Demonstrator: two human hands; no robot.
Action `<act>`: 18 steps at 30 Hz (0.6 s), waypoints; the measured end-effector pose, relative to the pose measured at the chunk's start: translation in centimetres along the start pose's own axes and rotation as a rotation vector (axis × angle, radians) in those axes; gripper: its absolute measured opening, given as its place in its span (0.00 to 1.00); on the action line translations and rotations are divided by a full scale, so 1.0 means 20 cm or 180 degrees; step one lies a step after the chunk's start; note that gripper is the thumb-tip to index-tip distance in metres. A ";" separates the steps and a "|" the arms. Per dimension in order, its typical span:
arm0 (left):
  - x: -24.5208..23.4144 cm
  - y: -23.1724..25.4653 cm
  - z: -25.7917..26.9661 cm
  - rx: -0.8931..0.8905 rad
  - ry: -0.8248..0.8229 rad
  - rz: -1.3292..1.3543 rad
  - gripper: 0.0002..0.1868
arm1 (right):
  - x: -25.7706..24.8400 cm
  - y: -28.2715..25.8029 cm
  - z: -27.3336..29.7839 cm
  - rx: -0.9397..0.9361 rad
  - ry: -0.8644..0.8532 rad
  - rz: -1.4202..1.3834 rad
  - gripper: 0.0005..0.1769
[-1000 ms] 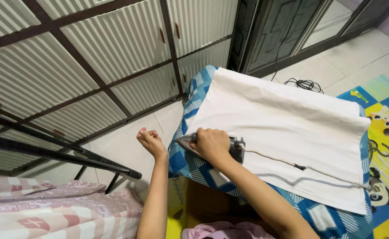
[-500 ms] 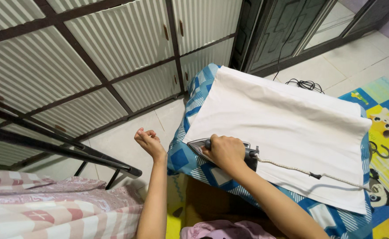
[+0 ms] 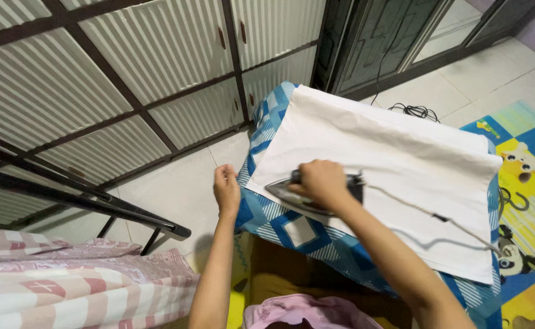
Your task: The person irons a white t-shirt with a colorful graphic on a blue patterned mat. They use an electric iron to smooth the front of the shirt, then flip it over to iron the back. The person repeatedly moves the iron across the fabric and adjusts the shirt's position to ensure even coverage.
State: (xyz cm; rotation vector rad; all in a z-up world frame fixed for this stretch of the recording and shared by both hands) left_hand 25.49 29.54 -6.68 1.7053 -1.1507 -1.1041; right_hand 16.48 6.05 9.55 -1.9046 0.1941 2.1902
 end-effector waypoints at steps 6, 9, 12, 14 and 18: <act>0.10 0.24 0.00 0.0351 -0.0917 -0.1677 0.26 | -0.09 0.50 0.10 0.0616 0.0156 0.0003 0.30; 0.13 0.34 0.00 0.0386 -0.1178 -0.2003 0.27 | -0.08 0.54 0.17 0.0656 -0.0013 -0.0041 0.30; 0.16 0.39 0.01 0.0682 -0.1206 -0.2255 0.26 | -0.02 0.44 0.21 0.0539 -0.0240 0.0004 0.29; 0.17 0.40 0.03 0.1091 -0.1056 -0.2401 0.25 | 0.01 0.34 0.24 0.0419 -0.0149 -0.0015 0.29; 0.18 0.37 0.05 0.1431 -0.0783 -0.2761 0.24 | 0.02 0.22 0.32 0.0246 0.0309 -0.0199 0.27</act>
Point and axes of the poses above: each hand's wrist, its own z-axis away from the middle knuckle, its own x-axis out of the palm, y = z × x, the point moved 5 cm from there along -z, towards the middle knuckle, and after that the axes turned 13 degrees about x, right-handed, at the moved point
